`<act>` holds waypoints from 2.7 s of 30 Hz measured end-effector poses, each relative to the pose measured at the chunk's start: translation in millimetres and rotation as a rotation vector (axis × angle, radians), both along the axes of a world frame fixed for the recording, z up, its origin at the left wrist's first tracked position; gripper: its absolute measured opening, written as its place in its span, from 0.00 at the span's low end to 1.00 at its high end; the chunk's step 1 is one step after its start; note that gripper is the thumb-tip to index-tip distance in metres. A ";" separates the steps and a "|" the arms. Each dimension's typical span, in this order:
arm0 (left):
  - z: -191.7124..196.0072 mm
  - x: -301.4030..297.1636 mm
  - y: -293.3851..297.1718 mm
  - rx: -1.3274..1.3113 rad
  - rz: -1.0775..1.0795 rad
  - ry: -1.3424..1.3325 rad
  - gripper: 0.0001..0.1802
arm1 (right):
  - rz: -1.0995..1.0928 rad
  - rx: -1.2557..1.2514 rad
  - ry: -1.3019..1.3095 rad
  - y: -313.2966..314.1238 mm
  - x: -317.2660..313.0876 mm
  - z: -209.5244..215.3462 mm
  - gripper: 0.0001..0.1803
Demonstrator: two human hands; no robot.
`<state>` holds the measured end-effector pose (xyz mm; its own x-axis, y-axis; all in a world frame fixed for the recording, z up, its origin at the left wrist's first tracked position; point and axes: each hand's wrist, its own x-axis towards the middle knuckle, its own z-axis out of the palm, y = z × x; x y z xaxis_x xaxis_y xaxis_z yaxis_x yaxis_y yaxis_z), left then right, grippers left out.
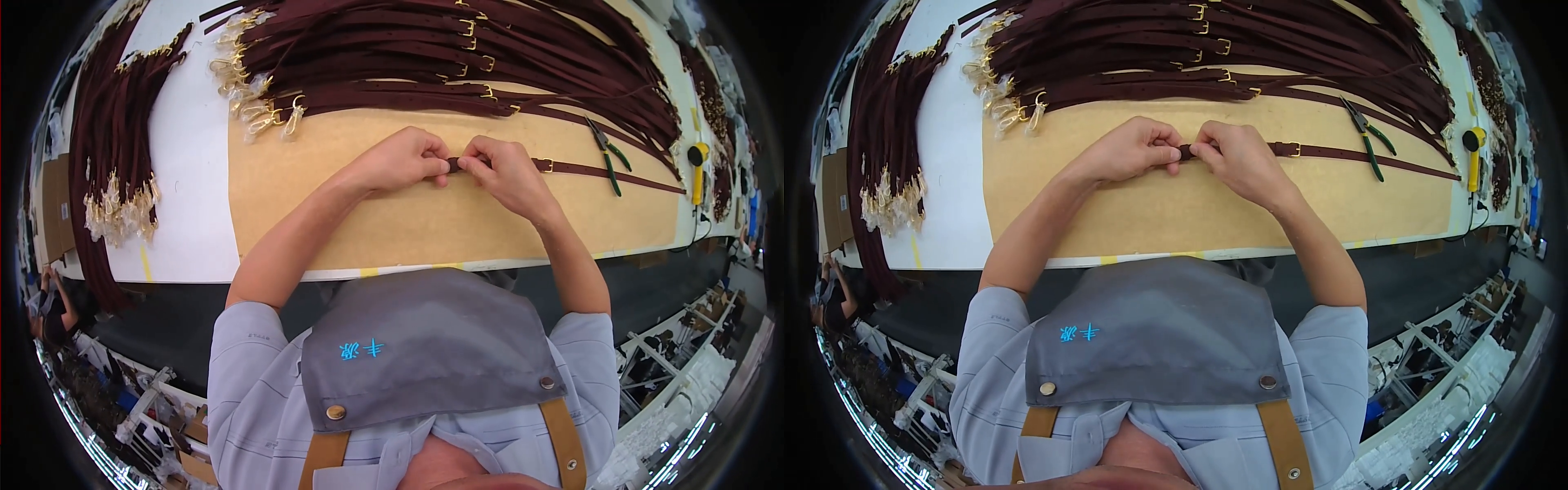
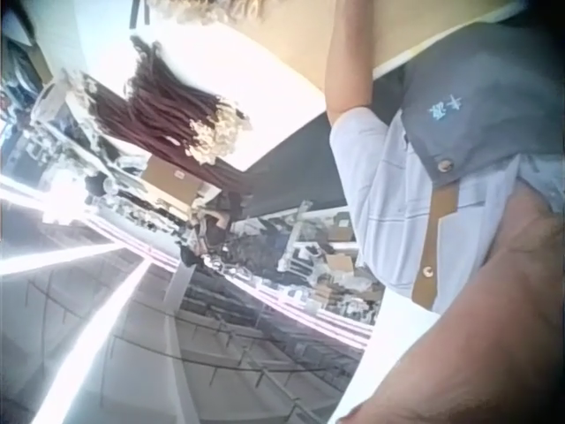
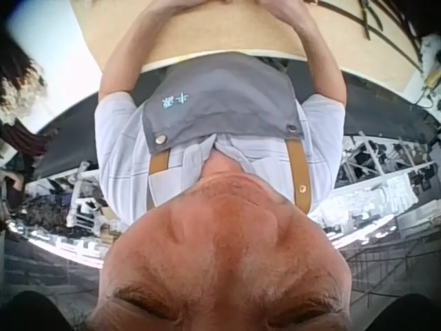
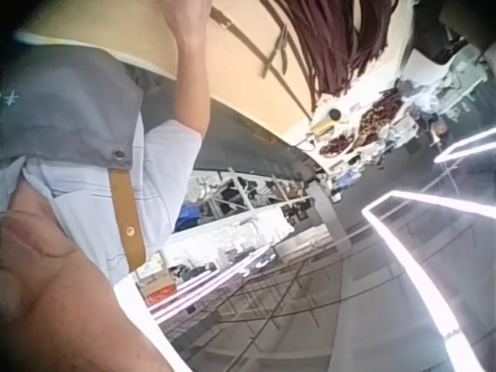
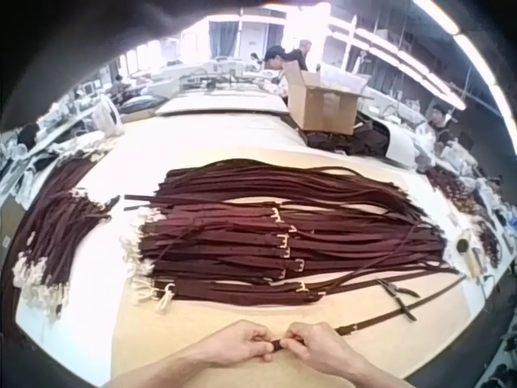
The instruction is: Assembling and finishing leather bag straps by inserting buckles and securing them.
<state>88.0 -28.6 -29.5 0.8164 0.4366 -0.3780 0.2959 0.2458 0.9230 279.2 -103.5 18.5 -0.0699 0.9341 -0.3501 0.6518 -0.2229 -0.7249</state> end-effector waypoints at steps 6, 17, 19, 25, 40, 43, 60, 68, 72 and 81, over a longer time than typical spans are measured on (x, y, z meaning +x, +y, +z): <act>14.8 -0.7 -7.1 0.230 -0.094 0.012 0.12 | 0.034 0.094 0.078 -14.2 10.9 -17.7 0.08; 50.3 -11.1 5.2 0.190 -0.139 0.047 0.12 | 0.011 0.077 0.341 0.1 -7.1 17.7 0.13; 54.5 -15.1 8.0 0.249 -0.102 0.008 0.11 | 0.113 0.358 0.193 0.1 1.9 16.9 0.16; 62.5 -23.9 -4.5 0.403 0.014 0.020 0.11 | 0.144 0.197 0.238 -12.2 10.8 10.6 0.17; 50.9 -8.5 -22.8 0.777 0.213 0.383 0.14 | -0.059 0.382 0.408 8.7 10.4 -15.8 0.15; 35.4 -6.7 -17.1 0.438 0.333 0.221 0.10 | -0.051 0.359 0.406 6.7 10.7 -19.2 0.17; 42.7 -43.5 6.7 0.863 0.253 0.022 0.10 | -0.104 0.168 0.401 0.3 46.7 -32.5 0.21; 71.0 -50.9 7.4 0.401 0.178 0.157 0.13 | 0.023 0.473 -0.114 -11.5 89.6 -11.3 0.11; 106.3 -72.2 23.2 0.389 0.208 0.085 0.11 | -0.230 0.392 -0.432 -39.7 194.5 -10.3 0.06; 105.1 -66.8 53.1 0.405 0.200 0.102 0.10 | -0.608 0.569 -1.089 -116.0 401.6 -19.0 0.08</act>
<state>21.2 24.5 75.6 0.6684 0.7111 -0.2181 0.3733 -0.0672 0.9253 680.8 -219.5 -0.6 0.4599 0.7506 0.4745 0.8529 -0.5221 -0.0007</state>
